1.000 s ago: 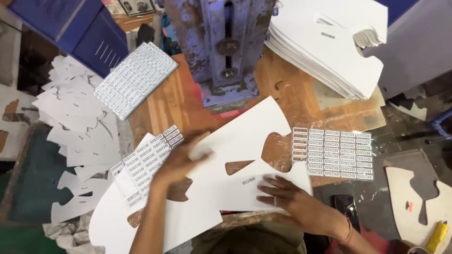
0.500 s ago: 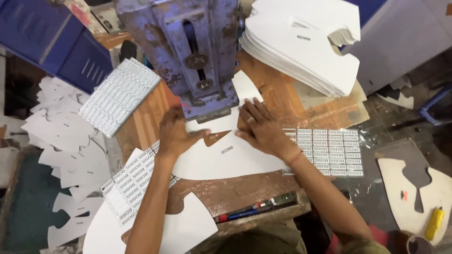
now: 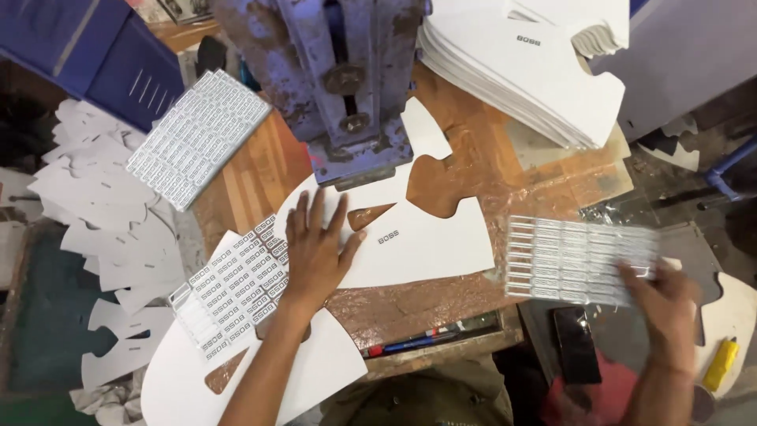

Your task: Applying "BOSS" brand labels to white shoe upper components using a manual press machine.

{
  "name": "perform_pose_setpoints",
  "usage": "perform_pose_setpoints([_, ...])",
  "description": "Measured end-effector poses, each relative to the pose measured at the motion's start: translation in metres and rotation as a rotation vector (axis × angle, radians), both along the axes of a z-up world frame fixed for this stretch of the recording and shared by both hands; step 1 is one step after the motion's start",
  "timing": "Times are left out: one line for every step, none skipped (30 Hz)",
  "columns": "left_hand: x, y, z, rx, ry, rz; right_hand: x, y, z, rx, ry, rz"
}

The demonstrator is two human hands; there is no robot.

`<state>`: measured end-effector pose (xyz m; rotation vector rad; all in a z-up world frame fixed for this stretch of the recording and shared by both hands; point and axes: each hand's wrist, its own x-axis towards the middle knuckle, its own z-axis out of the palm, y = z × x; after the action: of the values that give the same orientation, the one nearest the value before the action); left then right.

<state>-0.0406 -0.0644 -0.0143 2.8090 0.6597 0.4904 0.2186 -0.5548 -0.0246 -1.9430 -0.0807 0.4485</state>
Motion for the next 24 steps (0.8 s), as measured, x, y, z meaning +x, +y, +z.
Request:
perform_pose_setpoints([-0.001,-0.001,0.003,-0.03,-0.014,-0.041,-0.005,-0.015,0.008,-0.025,-0.152,-0.045])
perform_pose_setpoints([-0.009,-0.001,0.007,-0.055,-0.022,-0.068,-0.008,-0.026,0.013,-0.041,-0.297,-0.078])
perform_pose_setpoints([-0.01,-0.002,0.006,-0.051,-0.016,-0.046,-0.019,0.002,0.039,-0.034,-0.29,-0.056])
perform_pose_setpoints([-0.01,-0.004,0.004,-0.04,-0.06,-0.072,-0.036,0.026,0.066,0.059,-0.3,-0.033])
perform_pose_setpoints([-0.01,-0.006,0.002,-0.029,-0.104,-0.098,-0.053,0.049,0.093,0.153,-0.308,-0.01])
perform_pose_setpoints([-0.011,-0.006,0.004,-0.023,-0.104,-0.088,-0.05,0.074,0.074,0.16,-0.307,-0.001])
perform_pose_setpoints([-0.012,-0.006,0.006,0.001,-0.115,-0.101,-0.048,0.1,0.055,0.164,-0.329,0.037])
perform_pose_setpoints([-0.014,-0.009,0.007,0.015,-0.123,-0.118,-0.049,0.122,0.037,0.158,-0.348,0.071])
perform_pose_setpoints([-0.016,-0.01,0.011,0.011,-0.119,-0.113,-0.06,0.16,0.053,0.155,-0.344,0.077])
perform_pose_setpoints([-0.018,-0.009,0.015,0.046,-0.009,-0.12,-0.071,0.199,0.068,0.2,-0.211,0.262])
perform_pose_setpoints([-0.02,-0.009,0.02,0.08,0.103,-0.127,-0.082,0.239,0.084,0.243,-0.075,0.445])
perform_pose_setpoints([-0.02,-0.006,0.016,0.084,0.098,-0.12,-0.069,0.248,0.069,0.246,-0.08,0.453])
perform_pose_setpoints([-0.019,-0.004,0.013,0.003,0.064,-0.151,-0.056,0.257,0.054,0.287,-0.144,0.491])
perform_pose_setpoints([-0.02,-0.003,0.01,-0.082,0.038,-0.184,-0.046,0.264,0.038,0.326,-0.2,0.525])
perform_pose_setpoints([-0.022,-0.003,0.009,-0.082,0.04,-0.179,-0.045,0.273,0.041,0.328,-0.198,0.529])
perform_pose_setpoints([-0.022,-0.003,0.007,-0.167,-0.101,-0.178,-0.043,0.28,0.044,0.333,-0.244,0.537])
perform_pose_setpoints([-0.021,-0.003,0.006,-0.252,-0.241,-0.175,-0.041,0.286,0.047,0.339,-0.29,0.544])
perform_pose_setpoints([-0.021,-0.003,0.007,-0.256,-0.242,-0.177,-0.042,0.287,0.047,0.335,-0.291,0.542])
perform_pose_setpoints([-0.021,-0.003,0.008,-0.268,-0.222,-0.166,-0.042,0.288,0.046,0.264,-0.243,0.495])
perform_pose_setpoints([-0.022,-0.002,0.008,-0.281,-0.203,-0.148,-0.042,0.291,0.046,0.194,-0.194,0.457])
perform_pose_setpoints([-0.02,-0.001,0.009,-0.284,-0.204,-0.143,-0.042,0.291,0.045,0.191,-0.194,0.462])
perform_pose_setpoints([-0.019,0.0,0.008,-0.238,-0.216,-0.151,-0.043,0.29,0.042,0.211,-0.306,0.492])
perform_pose_setpoints([-0.018,0.001,0.007,-0.193,-0.226,-0.158,-0.044,0.29,0.039,0.232,-0.419,0.523])
perform_pose_setpoints([-0.02,-0.001,0.007,-0.207,-0.214,-0.155,-0.048,0.288,0.04,0.224,-0.402,0.525])
